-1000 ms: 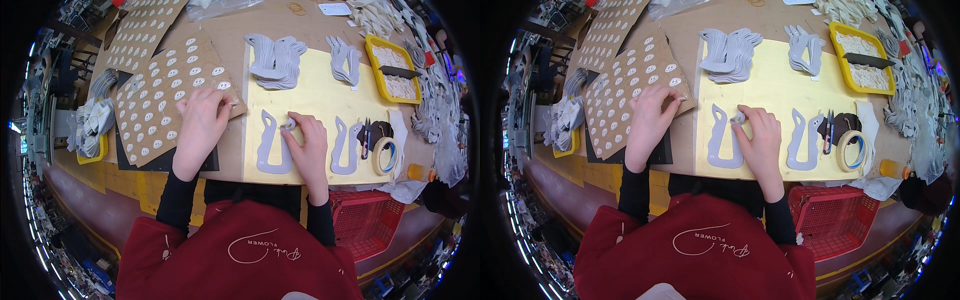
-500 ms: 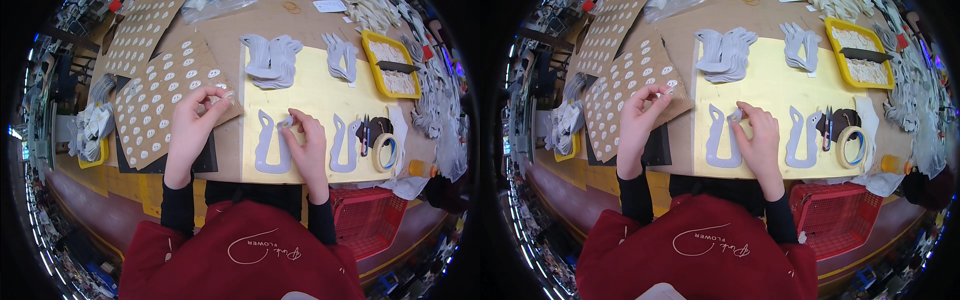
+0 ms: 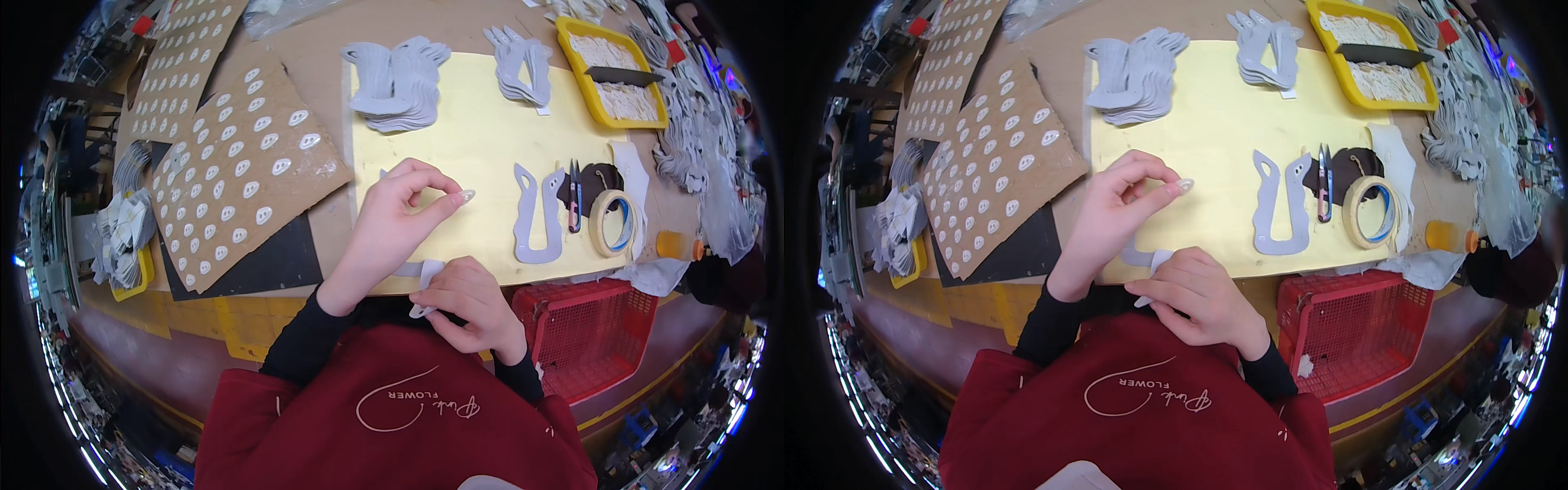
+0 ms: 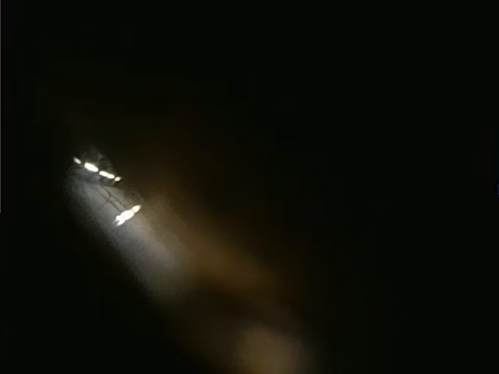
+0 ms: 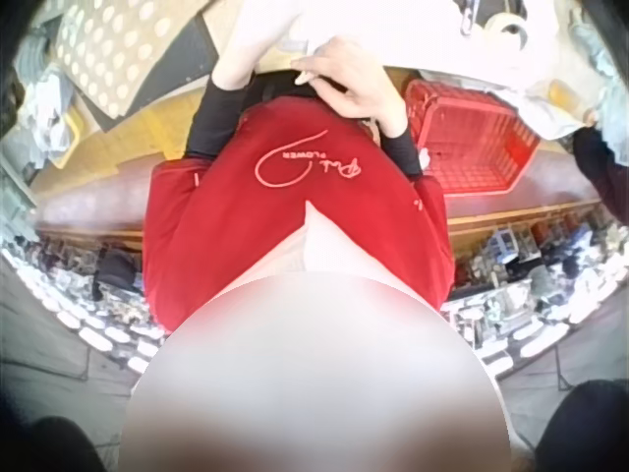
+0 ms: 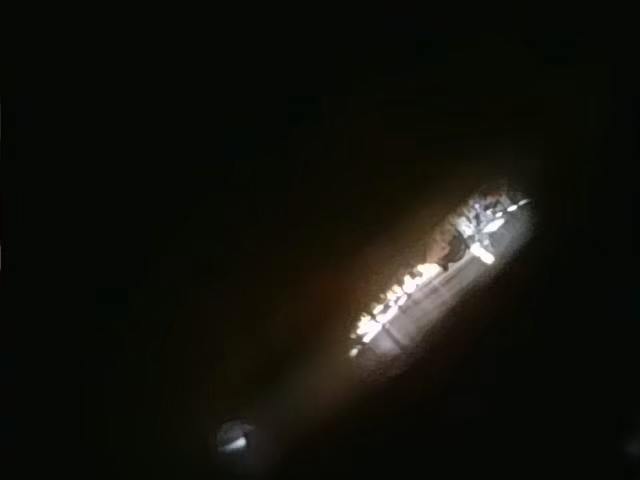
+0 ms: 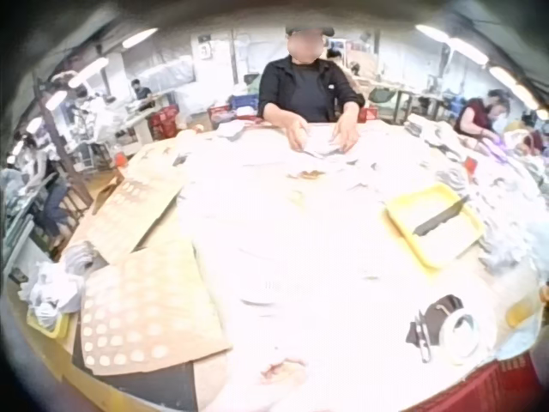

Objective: The person repeatedly picks up small white circular pieces and places them onto gray cutout shapes on a yellow work surface. They handle the pieces one at a time, aligning and pressing them into position. The person also moves stacks of cutouts and small parts across the table while continuing the assembly.

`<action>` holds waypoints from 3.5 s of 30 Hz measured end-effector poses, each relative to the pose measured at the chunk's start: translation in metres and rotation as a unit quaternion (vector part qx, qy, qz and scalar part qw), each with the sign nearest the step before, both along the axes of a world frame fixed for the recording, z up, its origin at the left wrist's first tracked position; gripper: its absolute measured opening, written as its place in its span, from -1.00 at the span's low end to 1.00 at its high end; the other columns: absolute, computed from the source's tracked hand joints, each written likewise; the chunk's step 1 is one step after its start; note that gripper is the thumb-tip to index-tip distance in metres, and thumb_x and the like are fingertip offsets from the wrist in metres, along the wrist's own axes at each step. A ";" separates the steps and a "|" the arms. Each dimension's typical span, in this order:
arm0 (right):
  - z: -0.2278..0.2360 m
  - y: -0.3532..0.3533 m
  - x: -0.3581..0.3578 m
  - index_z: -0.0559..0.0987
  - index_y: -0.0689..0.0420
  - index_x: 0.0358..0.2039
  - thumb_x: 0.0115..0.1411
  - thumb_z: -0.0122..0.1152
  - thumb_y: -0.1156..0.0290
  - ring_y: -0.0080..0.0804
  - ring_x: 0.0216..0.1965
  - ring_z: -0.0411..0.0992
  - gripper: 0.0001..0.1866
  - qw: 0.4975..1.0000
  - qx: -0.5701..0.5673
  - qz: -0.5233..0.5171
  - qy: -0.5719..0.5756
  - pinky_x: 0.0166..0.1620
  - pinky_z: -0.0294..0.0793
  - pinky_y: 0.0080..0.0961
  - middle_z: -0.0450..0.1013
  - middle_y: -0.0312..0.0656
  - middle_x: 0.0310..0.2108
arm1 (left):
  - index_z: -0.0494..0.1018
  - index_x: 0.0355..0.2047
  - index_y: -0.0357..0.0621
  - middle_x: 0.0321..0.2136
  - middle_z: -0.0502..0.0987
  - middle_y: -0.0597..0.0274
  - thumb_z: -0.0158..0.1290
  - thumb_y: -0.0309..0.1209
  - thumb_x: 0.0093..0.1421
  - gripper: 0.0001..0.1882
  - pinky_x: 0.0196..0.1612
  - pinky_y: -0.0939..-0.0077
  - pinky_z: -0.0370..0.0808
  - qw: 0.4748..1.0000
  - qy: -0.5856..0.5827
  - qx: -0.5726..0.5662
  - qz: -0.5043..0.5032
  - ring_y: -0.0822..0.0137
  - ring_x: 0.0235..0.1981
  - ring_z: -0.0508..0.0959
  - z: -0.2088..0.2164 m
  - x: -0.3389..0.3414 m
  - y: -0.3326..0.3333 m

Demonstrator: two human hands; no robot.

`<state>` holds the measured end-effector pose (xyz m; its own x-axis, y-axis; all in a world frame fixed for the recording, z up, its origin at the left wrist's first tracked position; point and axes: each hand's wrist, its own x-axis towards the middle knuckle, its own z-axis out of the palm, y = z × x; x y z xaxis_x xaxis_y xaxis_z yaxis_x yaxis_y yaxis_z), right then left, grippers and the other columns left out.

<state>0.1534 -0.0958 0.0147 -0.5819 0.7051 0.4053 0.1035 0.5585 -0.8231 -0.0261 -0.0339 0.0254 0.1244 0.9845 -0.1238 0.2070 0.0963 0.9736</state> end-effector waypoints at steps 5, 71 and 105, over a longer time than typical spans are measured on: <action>0.002 -0.006 0.012 0.58 0.11 0.07 0.10 0.23 0.67 -0.23 -0.29 0.55 -0.53 0.990 -0.127 -0.059 0.004 -0.17 0.51 -0.34 0.55 -0.20 -0.29 | 0.66 -0.34 -0.11 -0.21 0.47 0.24 0.27 -0.34 0.15 -0.87 -0.06 0.33 0.34 0.973 0.198 0.109 0.035 0.17 -0.15 0.37 -0.019 0.030 -0.005; 0.024 0.025 0.036 0.64 0.31 -0.14 0.18 0.23 0.77 -0.58 -0.20 0.46 -0.76 0.896 -0.322 -0.250 0.176 -0.13 0.44 -0.66 0.52 -0.22 -0.19 | 0.57 -0.37 -0.02 -0.23 0.56 0.35 0.29 -0.52 0.01 -0.82 -0.04 0.29 0.36 0.925 0.238 0.295 0.019 0.18 -0.12 0.45 0.000 0.006 -0.012; 0.019 0.011 0.006 0.60 0.29 -0.26 0.29 0.24 0.63 -0.80 -0.36 0.36 -0.97 0.836 -0.439 -0.180 0.274 -0.30 0.32 -0.82 0.46 -0.42 -0.36 | 0.63 -0.28 0.30 -0.16 0.61 0.71 0.35 -0.35 0.00 -0.75 -0.03 0.43 0.22 0.795 0.298 0.525 0.052 0.38 -0.03 0.39 -0.014 0.004 -0.035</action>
